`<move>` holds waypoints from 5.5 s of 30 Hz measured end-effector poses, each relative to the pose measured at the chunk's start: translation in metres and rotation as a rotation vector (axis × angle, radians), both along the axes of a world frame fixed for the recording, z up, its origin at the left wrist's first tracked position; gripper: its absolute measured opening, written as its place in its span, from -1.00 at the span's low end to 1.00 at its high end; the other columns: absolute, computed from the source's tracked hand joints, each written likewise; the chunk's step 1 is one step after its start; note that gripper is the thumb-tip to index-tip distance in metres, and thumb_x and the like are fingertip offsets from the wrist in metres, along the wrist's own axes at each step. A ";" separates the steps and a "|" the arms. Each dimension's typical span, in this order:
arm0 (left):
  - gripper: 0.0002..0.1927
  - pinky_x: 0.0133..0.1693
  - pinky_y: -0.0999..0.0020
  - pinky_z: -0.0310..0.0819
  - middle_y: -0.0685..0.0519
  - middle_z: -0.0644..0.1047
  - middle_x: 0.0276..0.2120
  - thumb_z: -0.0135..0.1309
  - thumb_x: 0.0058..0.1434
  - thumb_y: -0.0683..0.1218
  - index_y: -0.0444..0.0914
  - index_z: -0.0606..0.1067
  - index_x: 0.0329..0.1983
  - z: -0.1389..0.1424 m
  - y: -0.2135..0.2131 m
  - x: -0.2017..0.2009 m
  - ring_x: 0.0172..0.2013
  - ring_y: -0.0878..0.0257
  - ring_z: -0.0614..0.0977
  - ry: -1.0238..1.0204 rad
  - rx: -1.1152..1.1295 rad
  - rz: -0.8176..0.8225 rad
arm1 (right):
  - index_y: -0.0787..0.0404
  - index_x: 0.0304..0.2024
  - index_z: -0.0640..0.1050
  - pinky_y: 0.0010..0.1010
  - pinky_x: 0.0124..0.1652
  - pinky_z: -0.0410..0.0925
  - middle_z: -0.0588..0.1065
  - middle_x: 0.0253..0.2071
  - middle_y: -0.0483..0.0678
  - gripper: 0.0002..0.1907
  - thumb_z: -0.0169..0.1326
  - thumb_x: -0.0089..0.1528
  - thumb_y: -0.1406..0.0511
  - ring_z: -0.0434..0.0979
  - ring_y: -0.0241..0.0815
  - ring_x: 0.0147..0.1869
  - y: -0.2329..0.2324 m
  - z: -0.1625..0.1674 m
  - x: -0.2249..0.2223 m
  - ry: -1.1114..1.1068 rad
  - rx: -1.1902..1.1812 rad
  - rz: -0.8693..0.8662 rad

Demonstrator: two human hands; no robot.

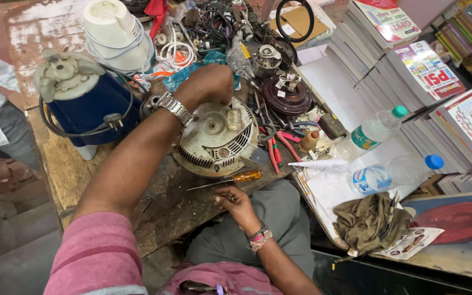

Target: The person uses a screwdriver to loosen and remove screws from the base of a small appliance, then lifts off the top housing to expose the internal components. The person continues to manipulate the housing and internal parts while seated at a cluttered workbench.

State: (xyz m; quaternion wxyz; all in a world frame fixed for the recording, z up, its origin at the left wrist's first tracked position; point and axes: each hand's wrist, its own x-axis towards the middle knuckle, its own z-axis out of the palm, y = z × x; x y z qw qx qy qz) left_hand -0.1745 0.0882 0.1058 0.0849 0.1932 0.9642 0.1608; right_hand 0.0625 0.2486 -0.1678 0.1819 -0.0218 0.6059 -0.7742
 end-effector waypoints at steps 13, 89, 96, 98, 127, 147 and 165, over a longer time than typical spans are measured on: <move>-0.86 -0.04 -0.43 0.23 -0.06 0.66 -0.37 0.08 0.17 -0.12 -0.13 0.66 -0.37 -0.012 0.037 0.027 -0.30 -0.03 0.69 0.441 -0.280 0.002 | 0.33 0.05 0.53 -0.50 -0.18 0.45 0.64 -0.11 -0.02 -0.74 0.16 0.31 0.39 0.59 -0.32 -0.14 -0.002 0.013 0.000 0.014 -0.022 0.021; -0.85 0.13 -0.33 0.04 -0.06 0.61 -0.32 0.17 0.01 -0.04 -0.19 0.66 -0.44 -0.007 -0.005 0.044 -0.01 -0.05 0.48 0.212 -0.030 0.020 | 0.32 0.04 0.55 -0.49 -0.18 0.45 0.63 -0.11 -0.01 -0.76 0.13 0.33 0.38 0.60 -0.29 -0.13 -0.004 0.013 -0.002 -0.037 -0.017 0.018; -0.85 -0.05 -0.38 0.15 -0.06 0.62 -0.24 0.18 0.00 -0.10 -0.23 0.65 -0.39 -0.012 0.012 0.029 -0.03 -0.09 0.52 0.322 -0.109 0.049 | 0.31 0.04 0.55 -0.49 -0.18 0.45 0.64 -0.10 -0.02 -0.75 0.14 0.31 0.37 0.61 -0.29 -0.11 -0.002 0.013 -0.002 -0.035 -0.001 0.029; -0.84 -0.06 -0.42 0.14 -0.07 0.62 -0.20 0.18 0.01 -0.10 -0.22 0.65 -0.35 -0.014 0.015 0.024 -0.03 -0.10 0.54 0.342 -0.130 0.037 | 0.32 0.04 0.55 -0.48 -0.18 0.45 0.64 -0.10 -0.02 -0.75 0.15 0.31 0.37 0.62 -0.29 -0.11 -0.001 0.012 -0.002 -0.022 0.010 0.029; -0.71 -0.03 -0.40 0.13 -0.15 0.62 -0.44 0.00 0.14 -0.01 -0.24 0.63 -0.53 -0.039 0.003 0.025 -0.17 -0.12 0.56 0.520 -0.253 -0.195 | 0.33 0.05 0.56 -0.51 -0.18 0.44 0.61 -0.11 -0.08 -0.76 0.12 0.34 0.39 0.59 -0.34 -0.11 -0.003 0.026 0.001 0.051 0.031 0.032; -0.88 -0.15 -0.22 0.19 -0.04 0.61 -0.31 0.22 0.04 0.00 -0.08 0.67 -0.39 -0.018 -0.018 0.041 -0.08 -0.09 0.52 0.291 0.057 -0.070 | 0.30 0.05 0.54 -0.50 -0.17 0.45 0.63 -0.11 -0.05 -0.75 0.13 0.33 0.36 0.61 -0.31 -0.11 -0.005 0.018 -0.002 -0.040 -0.013 0.029; -0.60 0.00 -0.49 0.14 -0.15 0.58 -0.12 0.29 -0.13 0.02 -0.29 0.63 -0.26 -0.005 0.010 0.012 0.00 -0.19 0.54 0.102 -0.111 0.089 | 0.32 0.03 0.56 -0.50 -0.18 0.46 0.64 -0.11 -0.03 -0.76 0.14 0.32 0.37 0.61 -0.33 -0.14 -0.003 0.009 -0.004 0.009 0.029 0.027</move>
